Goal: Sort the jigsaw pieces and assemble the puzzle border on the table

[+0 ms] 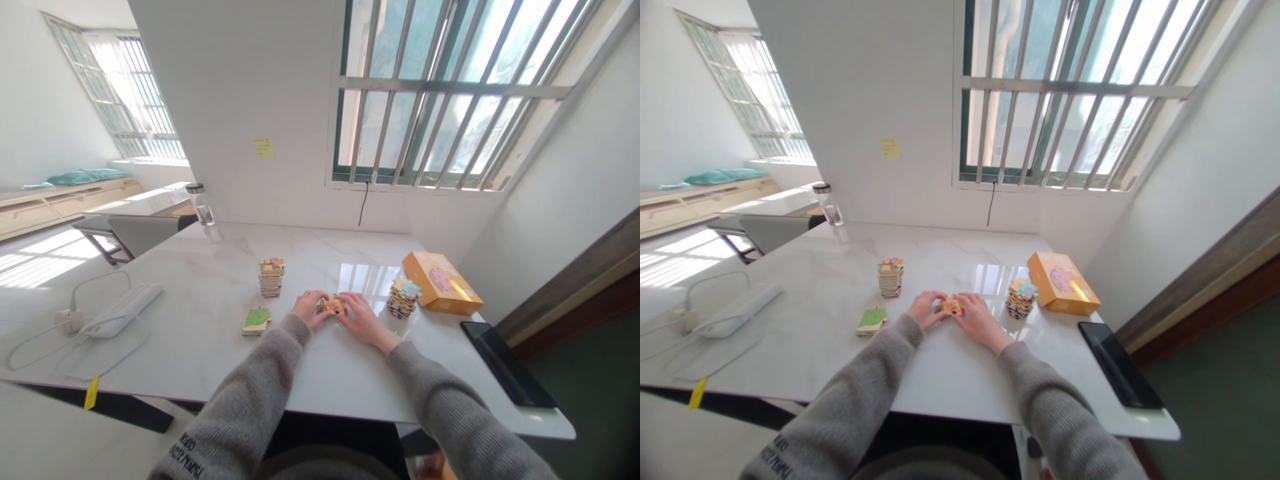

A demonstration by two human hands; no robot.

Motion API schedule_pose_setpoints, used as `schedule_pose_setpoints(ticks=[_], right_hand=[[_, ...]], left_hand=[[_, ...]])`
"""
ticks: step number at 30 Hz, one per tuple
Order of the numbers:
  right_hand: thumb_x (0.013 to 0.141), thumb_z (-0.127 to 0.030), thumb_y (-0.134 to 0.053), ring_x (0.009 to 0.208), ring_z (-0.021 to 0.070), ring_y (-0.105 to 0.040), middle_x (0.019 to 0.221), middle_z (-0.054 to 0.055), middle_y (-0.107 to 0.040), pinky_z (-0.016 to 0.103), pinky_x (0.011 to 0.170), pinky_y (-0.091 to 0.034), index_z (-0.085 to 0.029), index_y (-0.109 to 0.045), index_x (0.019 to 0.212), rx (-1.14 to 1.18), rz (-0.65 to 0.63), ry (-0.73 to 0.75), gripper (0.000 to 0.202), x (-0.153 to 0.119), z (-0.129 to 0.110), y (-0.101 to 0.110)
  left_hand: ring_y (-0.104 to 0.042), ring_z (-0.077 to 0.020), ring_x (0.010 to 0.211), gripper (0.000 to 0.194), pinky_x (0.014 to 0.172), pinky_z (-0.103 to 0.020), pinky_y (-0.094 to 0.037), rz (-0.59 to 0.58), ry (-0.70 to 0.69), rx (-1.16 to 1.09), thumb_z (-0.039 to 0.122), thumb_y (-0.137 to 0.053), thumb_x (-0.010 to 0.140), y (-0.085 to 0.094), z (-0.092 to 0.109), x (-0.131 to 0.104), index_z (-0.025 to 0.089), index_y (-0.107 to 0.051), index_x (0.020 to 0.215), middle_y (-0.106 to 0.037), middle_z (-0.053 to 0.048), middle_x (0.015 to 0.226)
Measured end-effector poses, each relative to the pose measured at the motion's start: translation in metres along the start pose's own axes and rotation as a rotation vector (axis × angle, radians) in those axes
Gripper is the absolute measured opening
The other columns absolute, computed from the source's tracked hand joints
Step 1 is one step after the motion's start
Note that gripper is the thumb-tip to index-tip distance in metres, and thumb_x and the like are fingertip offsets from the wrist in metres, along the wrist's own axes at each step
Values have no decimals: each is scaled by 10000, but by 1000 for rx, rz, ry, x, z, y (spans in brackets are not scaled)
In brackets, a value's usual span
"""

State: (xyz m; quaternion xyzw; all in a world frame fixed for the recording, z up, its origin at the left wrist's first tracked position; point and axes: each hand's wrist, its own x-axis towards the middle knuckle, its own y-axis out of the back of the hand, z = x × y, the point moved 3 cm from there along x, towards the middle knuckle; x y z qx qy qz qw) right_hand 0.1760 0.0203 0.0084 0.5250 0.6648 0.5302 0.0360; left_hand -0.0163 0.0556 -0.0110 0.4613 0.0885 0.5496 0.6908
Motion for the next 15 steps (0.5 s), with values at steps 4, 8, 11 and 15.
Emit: schedule_pose_setpoints(ticks=[4, 8, 11, 15], right_hand=[[924, -272, -608, 1109, 250, -581, 1142, 83, -659, 442, 976, -495, -246, -594, 1215, 71, 54, -14, 292, -2, 4, 8], [903, -263, -638, 1032, 250, -598, 1047, 73, -660, 436, 927, -512, -243, -623, 1145, 67, 142, -25, 243, -7, 1, 22], [858, -253, -698, 1072, 258, -590, 1111, 82, -645, 441, 941, -515, -245, -599, 1198, 60, 127, -1, 355, -11, -4, 27], [870, -265, -695, 1096, 268, -581, 1147, 92, -642, 454, 941, -519, -256, -596, 1231, 7, 146, 46, 374, -15, -12, 33]], left_hand=[[-597, -254, 1144, 267, 1011, -443, -470, 104, -151, -213, 273, -716, 815, 3, 3, -3, 226, -590, 1046, -655, -83, 1219], [-594, -254, 1145, 213, 929, -423, -506, 86, -198, -343, 298, -667, 861, 2, 11, -6, 223, -572, 1035, -643, -102, 1241], [-595, -259, 1149, 191, 878, -403, -521, 58, -200, -388, 322, -650, 876, 1, 17, -7, 219, -565, 1012, -634, -108, 1257], [-618, -244, 1117, 296, 883, -404, -532, 52, -208, -400, 303, -622, 882, 1, 19, -7, 229, -548, 1159, -601, -107, 1318]])
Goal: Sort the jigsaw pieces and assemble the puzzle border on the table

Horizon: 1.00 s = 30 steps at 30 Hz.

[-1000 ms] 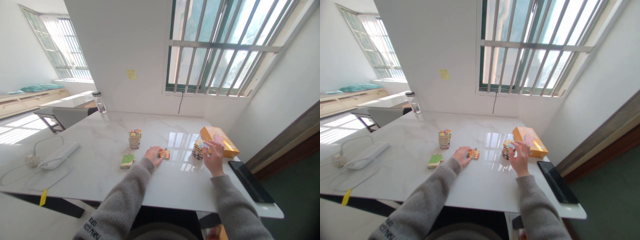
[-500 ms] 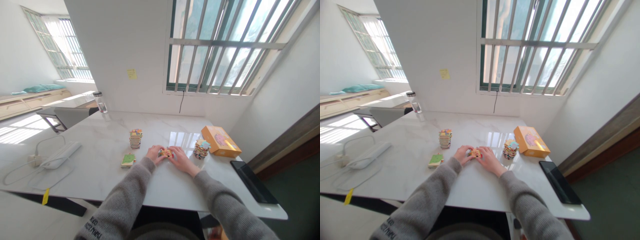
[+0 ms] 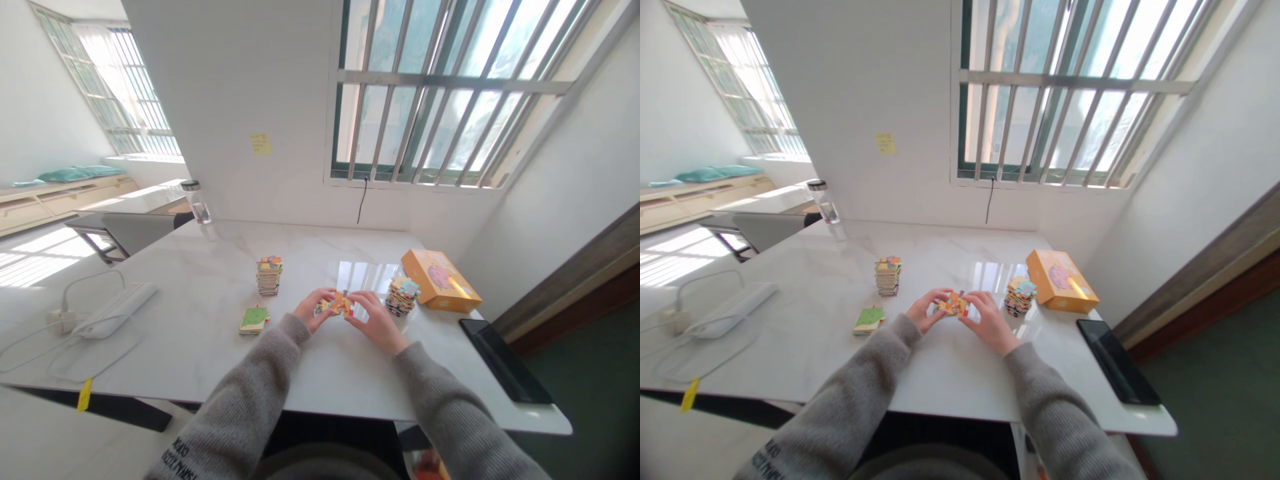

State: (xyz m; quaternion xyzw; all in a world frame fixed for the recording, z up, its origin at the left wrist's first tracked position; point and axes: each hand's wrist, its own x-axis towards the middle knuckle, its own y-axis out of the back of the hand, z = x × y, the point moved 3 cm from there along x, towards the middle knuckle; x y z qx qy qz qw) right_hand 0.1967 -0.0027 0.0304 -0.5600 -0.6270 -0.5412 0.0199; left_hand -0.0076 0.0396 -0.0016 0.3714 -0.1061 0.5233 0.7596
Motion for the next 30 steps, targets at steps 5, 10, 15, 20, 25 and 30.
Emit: schedule_pose_setpoints(ticks=[5, 10, 15, 20, 25, 30], right_hand=[[883, -291, -669, 1075, 270, -576, 1128, 98, -629, 462, 952, -497, -265, -641, 1220, -150, 168, 29, 339, 0, -1, 22], [847, -449, -680, 1001, 290, -561, 1020, 107, -606, 493, 961, -425, -213, -709, 1102, -472, 490, -217, 348, -9, 25, 63], [844, -570, -611, 1044, 338, -486, 997, 132, -618, 492, 944, -347, -172, -686, 1132, -704, 530, -483, 497, -19, 53, 84], [851, -576, -584, 1055, 343, -456, 1055, 155, -604, 464, 895, -334, -167, -662, 1159, -757, 479, -598, 518, -21, 61, 81], [846, -558, -598, 1042, 335, -453, 1046, 136, -580, 471, 880, -340, -190, -670, 1140, -729, 447, -646, 476, -22, 62, 77], [844, -495, -618, 1041, 330, -457, 1057, 124, -552, 498, 900, -358, -196, -703, 1054, -675, 518, -577, 376, -20, 55, 79]], left_hand=[[-600, -260, 1106, 539, 936, -449, -524, 60, -64, 138, 273, -619, 827, 1, -10, -1, 211, -456, 1337, -527, -143, 1345], [-563, -283, 1140, 494, 1024, -480, -473, 45, -70, 291, 219, -585, 798, -1, -23, -3, 193, -510, 1285, -525, -150, 1284], [-550, -295, 1131, 463, 1012, -489, -462, -8, 6, 418, 240, -589, 802, -2, -28, -4, 195, -532, 1259, -561, -135, 1237], [-560, -294, 1085, 406, 988, -479, -467, -74, 119, 507, 230, -615, 777, -2, -25, -3, 184, -590, 1180, -606, -120, 1168], [-552, -306, 1096, 431, 978, -474, -462, -135, 196, 557, 253, -658, 759, -1, -17, -3, 197, -603, 1182, -619, -106, 1185], [-542, -303, 1112, 416, 978, -466, -458, -150, 226, 562, 241, -658, 761, -1, -15, -2, 192, -611, 1172, -624, -104, 1196]])
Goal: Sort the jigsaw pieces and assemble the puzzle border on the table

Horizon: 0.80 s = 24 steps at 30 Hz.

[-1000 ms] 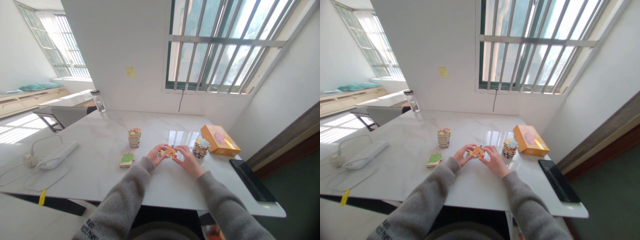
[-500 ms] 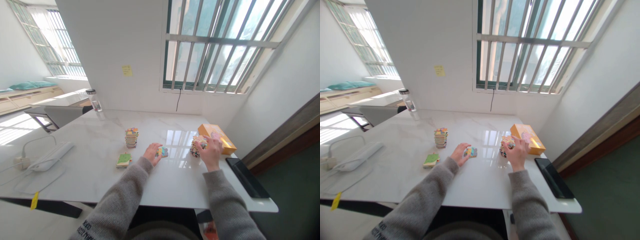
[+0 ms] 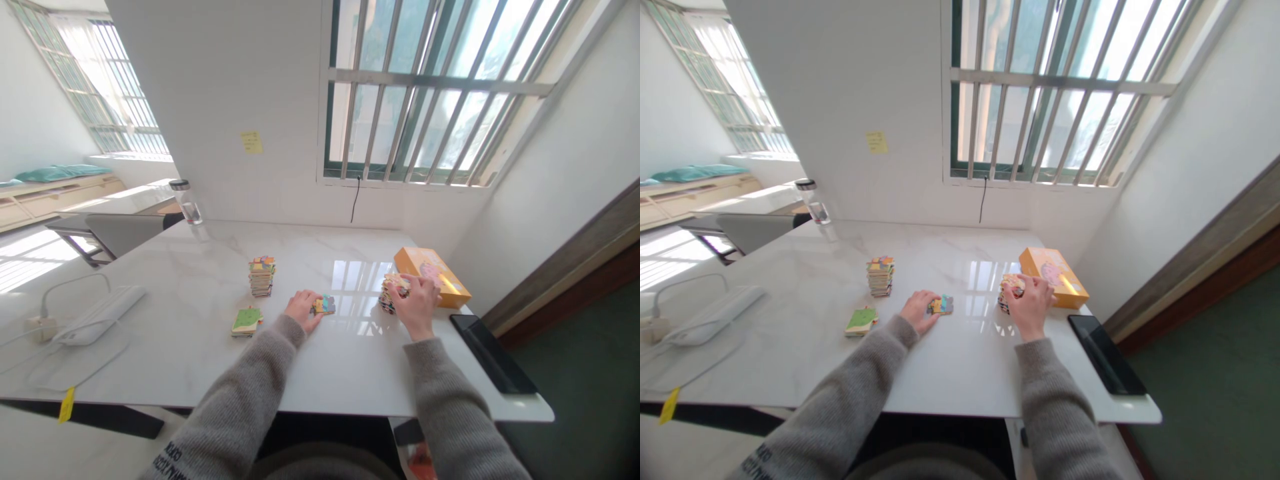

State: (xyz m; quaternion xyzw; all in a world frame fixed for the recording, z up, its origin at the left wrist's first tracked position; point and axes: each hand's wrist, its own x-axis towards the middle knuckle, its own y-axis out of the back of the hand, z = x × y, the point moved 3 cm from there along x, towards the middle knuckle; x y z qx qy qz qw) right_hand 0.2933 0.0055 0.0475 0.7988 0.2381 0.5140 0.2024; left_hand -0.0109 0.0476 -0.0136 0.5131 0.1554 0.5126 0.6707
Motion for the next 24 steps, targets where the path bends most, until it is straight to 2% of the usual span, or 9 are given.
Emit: schedule_pose_setpoints(ticks=[2, 4, 5, 7, 10, 12, 16, 21, 24], right_hand=[[879, -409, -587, 1062, 317, -469, 1065, 119, -548, 505, 942, -358, -190, -698, 1044, 97, 59, 59, 296, -4, -10, 4], [911, -303, -540, 1065, 290, -495, 1057, 107, -557, 493, 983, -362, -197, -686, 1040, 225, 51, 182, 222, -13, -27, 6], [916, -259, -526, 1058, 278, -507, 1047, 99, -569, 482, 989, -371, -206, -680, 1037, 286, 10, 262, 203, -20, -37, 6], [909, -204, -527, 1028, 270, -521, 1020, 91, -584, 467, 963, -406, -230, -675, 1051, 364, -148, 427, 206, -36, -59, 1], [897, -155, -534, 1039, 276, -529, 1050, 93, -594, 465, 931, -452, -257, -659, 1114, 446, -389, 561, 270, -59, -82, -9], [889, -143, -544, 1085, 280, -527, 1114, 99, -587, 480, 956, -469, -266, -618, 1203, 494, -483, 580, 344, -66, -88, -14], [893, -184, -589, 1232, 284, -488, 1300, 113, -538, 519, 1047, -453, -275, -514, 1335, 597, -594, 559, 457, -66, -85, -20], [933, -240, -590, 1176, 258, -544, 1199, 100, -594, 482, 1019, -484, -264, -572, 1227, 710, -621, 531, 296, -61, -80, -21], [929, -265, -610, 1120, 252, -562, 1164, 98, -607, 470, 986, -501, -255, -574, 1209, 745, -627, 498, 282, -60, -80, -21]], left_hand=[[-540, -297, 1112, 401, 982, -460, -455, 17, -7, -8, 232, -659, 762, -1, -1, 0, 196, -616, 1160, -630, -99, 1194], [-548, -294, 1090, 369, 966, -460, -458, 33, -27, -16, 225, -662, 764, -3, -4, 1, 211, -627, 1131, -644, -90, 1164], [-554, -294, 1072, 348, 949, -463, -464, 39, -37, -20, 223, -667, 762, -4, -5, 1, 219, -634, 1108, -651, -87, 1137], [-564, -300, 1034, 321, 904, -466, -476, 56, -49, -31, 223, -689, 745, -6, -7, 2, 231, -645, 1063, -658, -85, 1080], [-569, -305, 988, 332, 875, -470, -482, 92, -70, -61, 216, -728, 688, -6, -8, 3, 231, -643, 1009, -657, -82, 1019], [-569, -294, 965, 336, 886, -466, -480, 131, -113, -98, 203, -730, 658, -3, -6, 4, 227, -626, 976, -655, -72, 997], [-572, -272, 970, 342, 906, -441, -476, 235, -233, -226, 149, -688, 628, 6, 4, 2, 221, -581, 945, -648, -58, 994], [-570, -262, 979, 306, 924, -431, -478, 232, -268, -339, 112, -640, 610, 15, 16, -2, 226, -551, 880, -632, -57, 993], [-559, -259, 985, 316, 922, -429, -488, 201, -264, -370, 105, -623, 623, 20, 22, -4, 224, -548, 905, -613, -60, 987]])
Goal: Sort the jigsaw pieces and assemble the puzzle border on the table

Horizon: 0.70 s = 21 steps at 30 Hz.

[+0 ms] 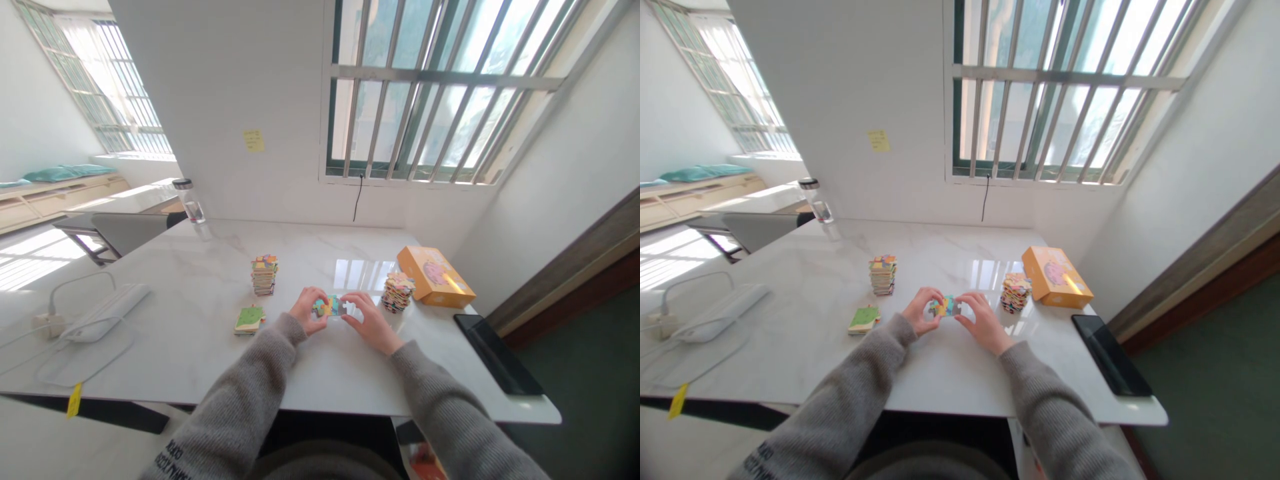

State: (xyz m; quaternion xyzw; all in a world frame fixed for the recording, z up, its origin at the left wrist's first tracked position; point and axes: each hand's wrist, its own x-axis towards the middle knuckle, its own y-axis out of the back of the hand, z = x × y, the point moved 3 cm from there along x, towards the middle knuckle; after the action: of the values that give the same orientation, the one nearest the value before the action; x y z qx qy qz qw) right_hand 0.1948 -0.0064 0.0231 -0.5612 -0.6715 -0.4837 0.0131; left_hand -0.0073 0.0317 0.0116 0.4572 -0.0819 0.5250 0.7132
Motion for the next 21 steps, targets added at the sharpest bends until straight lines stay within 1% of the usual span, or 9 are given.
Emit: schedule_pose_setpoints(ticks=[4, 7, 9, 11, 13, 14, 16, 19, 21], right_hand=[[931, -271, -598, 1054, 238, -576, 1164, 96, -603, 447, 935, -524, -261, -556, 1239, 61, -12, -35, 311, 0, -1, -2], [919, -288, -608, 1036, 237, -583, 1172, 98, -599, 434, 901, -535, -256, -547, 1256, 80, -12, -64, 344, -1, -5, -1], [918, -293, -596, 1048, 243, -584, 1196, 106, -590, 431, 883, -540, -250, -515, 1297, 82, 18, -78, 390, 0, -6, 1], [933, -291, -557, 1064, 248, -583, 1208, 115, -578, 430, 871, -542, -244, -482, 1332, 79, 76, -80, 410, 0, -6, 4], [950, -285, -515, 1058, 247, -585, 1190, 117, -573, 425, 854, -544, -240, -464, 1346, 78, 140, -82, 402, 0, -4, 8], [956, -282, -501, 1049, 245, -586, 1177, 117, -572, 420, 842, -546, -239, -460, 1348, 78, 166, -87, 397, 0, -2, 8], [961, -279, -487, 1023, 240, -590, 1147, 112, -575, 413, 823, -548, -237, -455, 1352, 72, 184, -100, 395, -1, 1, 8], [952, -270, -493, 1004, 237, -592, 1113, 104, -585, 412, 819, -548, -236, -452, 1361, 48, 139, -107, 412, -1, 3, 4], [942, -257, -499, 999, 232, -594, 1108, 99, -588, 408, 821, -550, -239, -451, 1365, 34, 98, -112, 426, -2, 2, 1]], left_hand=[[-550, -258, 994, 346, 931, -434, -489, -46, -1, -21, 89, -606, 612, 3, 6, 0, 226, -530, 921, -589, -62, 1009], [-546, -257, 1002, 348, 928, -430, -490, -44, -2, -36, 77, -585, 608, 4, 10, 0, 229, -508, 910, -590, -64, 1025], [-546, -262, 1018, 342, 943, -440, -483, -21, 0, -31, 77, -583, 612, 4, 13, 1, 232, -504, 907, -600, -68, 1054], [-544, -271, 1046, 325, 968, -458, -468, 9, 13, -1, 80, -586, 624, 7, 17, 1, 235, -510, 900, -615, -71, 1092], [-543, -278, 1066, 293, 979, -467, -457, 59, 34, 49, 84, -588, 644, 15, 22, 2, 236, -519, 885, -631, -72, 1117], [-544, -278, 1072, 269, 985, -468, -451, 90, 40, 81, 89, -588, 659, 22, 25, 3, 235, -523, 876, -638, -70, 1126], [-544, -273, 1085, 209, 1007, -465, -432, 147, 36, 153, 107, -585, 697, 42, 31, 6, 232, -532, 856, -647, -63, 1142], [-539, -267, 1119, 138, 1062, -460, -385, 189, 30, 260, 144, -583, 739, 86, 31, 14, 228, -552, 844, -649, -48, 1167], [-541, -267, 1110, 129, 1071, -464, -373, 208, 97, 314, 156, -583, 734, 117, 20, 21, 222, -554, 840, -652, -49, 1171]])
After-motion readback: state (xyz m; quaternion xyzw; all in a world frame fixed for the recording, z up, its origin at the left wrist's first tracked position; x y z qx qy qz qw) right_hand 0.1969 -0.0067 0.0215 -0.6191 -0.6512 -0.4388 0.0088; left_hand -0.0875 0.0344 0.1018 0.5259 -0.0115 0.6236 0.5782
